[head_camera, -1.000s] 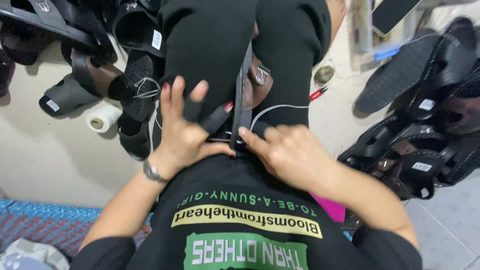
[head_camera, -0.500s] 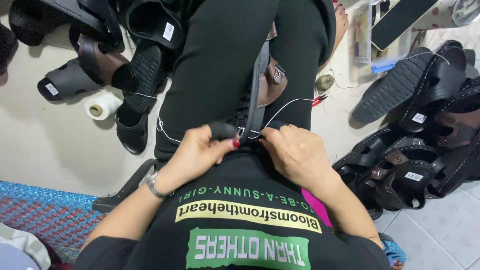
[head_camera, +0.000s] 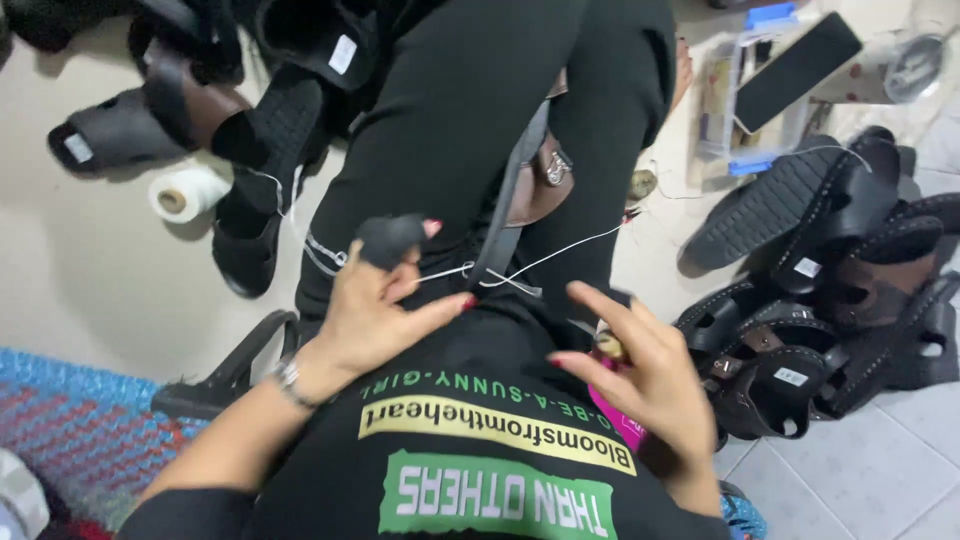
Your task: Hand-sewing the sole of a black sandal using a needle and thread while sitting on the floor.
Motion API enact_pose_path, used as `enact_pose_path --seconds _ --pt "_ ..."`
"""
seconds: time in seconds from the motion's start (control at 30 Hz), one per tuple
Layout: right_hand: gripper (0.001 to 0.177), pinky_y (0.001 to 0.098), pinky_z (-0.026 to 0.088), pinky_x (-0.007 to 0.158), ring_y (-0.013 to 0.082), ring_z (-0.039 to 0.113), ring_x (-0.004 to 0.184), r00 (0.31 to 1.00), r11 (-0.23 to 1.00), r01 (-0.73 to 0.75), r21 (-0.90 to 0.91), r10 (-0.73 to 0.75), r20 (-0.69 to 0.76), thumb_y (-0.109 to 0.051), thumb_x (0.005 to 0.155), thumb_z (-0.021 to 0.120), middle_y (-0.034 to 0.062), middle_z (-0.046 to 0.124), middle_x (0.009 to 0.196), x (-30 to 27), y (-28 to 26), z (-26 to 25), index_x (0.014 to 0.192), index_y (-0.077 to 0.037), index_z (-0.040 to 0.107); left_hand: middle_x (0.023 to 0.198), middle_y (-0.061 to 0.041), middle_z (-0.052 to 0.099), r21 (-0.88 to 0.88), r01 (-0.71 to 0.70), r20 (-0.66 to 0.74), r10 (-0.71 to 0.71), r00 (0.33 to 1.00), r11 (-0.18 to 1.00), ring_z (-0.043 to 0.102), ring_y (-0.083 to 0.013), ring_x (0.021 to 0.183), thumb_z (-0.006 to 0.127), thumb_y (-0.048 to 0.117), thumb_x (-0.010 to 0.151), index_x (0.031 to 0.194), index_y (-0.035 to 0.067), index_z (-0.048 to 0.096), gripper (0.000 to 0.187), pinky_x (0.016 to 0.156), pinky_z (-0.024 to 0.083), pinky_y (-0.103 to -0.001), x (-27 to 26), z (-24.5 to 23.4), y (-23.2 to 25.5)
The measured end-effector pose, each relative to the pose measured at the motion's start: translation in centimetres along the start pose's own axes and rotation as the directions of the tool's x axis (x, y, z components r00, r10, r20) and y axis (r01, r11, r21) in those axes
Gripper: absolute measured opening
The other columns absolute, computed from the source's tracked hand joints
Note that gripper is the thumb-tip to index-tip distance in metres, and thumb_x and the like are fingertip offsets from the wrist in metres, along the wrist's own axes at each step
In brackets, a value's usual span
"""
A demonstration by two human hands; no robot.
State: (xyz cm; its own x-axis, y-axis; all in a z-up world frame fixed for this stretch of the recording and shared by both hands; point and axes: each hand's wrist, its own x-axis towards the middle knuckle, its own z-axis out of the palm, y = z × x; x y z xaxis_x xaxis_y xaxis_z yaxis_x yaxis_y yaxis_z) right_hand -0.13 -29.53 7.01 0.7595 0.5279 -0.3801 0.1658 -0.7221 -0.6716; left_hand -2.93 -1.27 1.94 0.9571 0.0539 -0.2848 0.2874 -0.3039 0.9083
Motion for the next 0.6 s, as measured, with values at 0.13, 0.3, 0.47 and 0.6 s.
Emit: enact_pose_path --seconds 0.13,0.3,0.47,0.6 --pt "0.018 0.0365 0.057 0.077 0.0267 0.071 0.084 0.966 0.877 0.135 0.460 -0.012 -0.260 -0.010 0.080 0.082 0.0103 0.073 0.091 2.3 3.0 5.4 0.098 -0.011 0.081 0.087 -0.011 0.063 0.413 -0.275 0.177 0.220 0.959 0.868 0.063 -0.0281 0.077 0.089 0.050 0.064 0.105 -0.001 0.067 0.069 0.069 0.052 -0.038 1.2 0.4 1.9" --pt "0.030 0.0284 0.056 0.065 0.0151 0.065 0.062 0.934 0.764 0.167 0.623 0.079 -0.347 -0.002 0.069 0.090 0.0057 0.067 0.067 2.8 3.9 6.7 0.094 -0.001 0.075 0.061 -0.013 0.054 0.566 -0.423 0.196 0.383 0.903 0.707 0.066 -0.0344 0.059 0.081 0.066 0.073 0.074 0.001 0.066 0.067 0.054 0.052 -0.041 2.2 4.9 -2.5" --pt "0.035 0.0256 0.055 0.054 0.0130 0.064 0.059 0.953 0.471 0.227 0.852 0.072 -0.293 0.005 0.068 0.089 0.0076 0.058 0.074 1.7 4.8 9.0 0.093 0.005 0.064 0.061 -0.007 0.047 0.513 -0.479 0.216 0.433 0.875 0.712 0.060 -0.0306 0.057 0.080 0.059 0.072 0.065 0.006 0.060 0.057 0.052 0.048 -0.038 1.4 5.6 -4.6" --pt "0.037 0.0265 0.052 0.050 0.0126 0.065 0.053 0.985 0.548 0.170 0.819 -0.076 -0.153 -0.006 0.072 0.085 0.0108 0.067 0.065 1.0 4.9 2.9 0.101 0.009 0.067 0.062 -0.006 0.045 0.503 -0.488 0.209 0.447 0.870 0.714 0.058 -0.0289 0.057 0.081 0.059 0.072 0.061 0.007 0.058 0.058 0.053 0.047 -0.037 1.2 5.5 -4.9"
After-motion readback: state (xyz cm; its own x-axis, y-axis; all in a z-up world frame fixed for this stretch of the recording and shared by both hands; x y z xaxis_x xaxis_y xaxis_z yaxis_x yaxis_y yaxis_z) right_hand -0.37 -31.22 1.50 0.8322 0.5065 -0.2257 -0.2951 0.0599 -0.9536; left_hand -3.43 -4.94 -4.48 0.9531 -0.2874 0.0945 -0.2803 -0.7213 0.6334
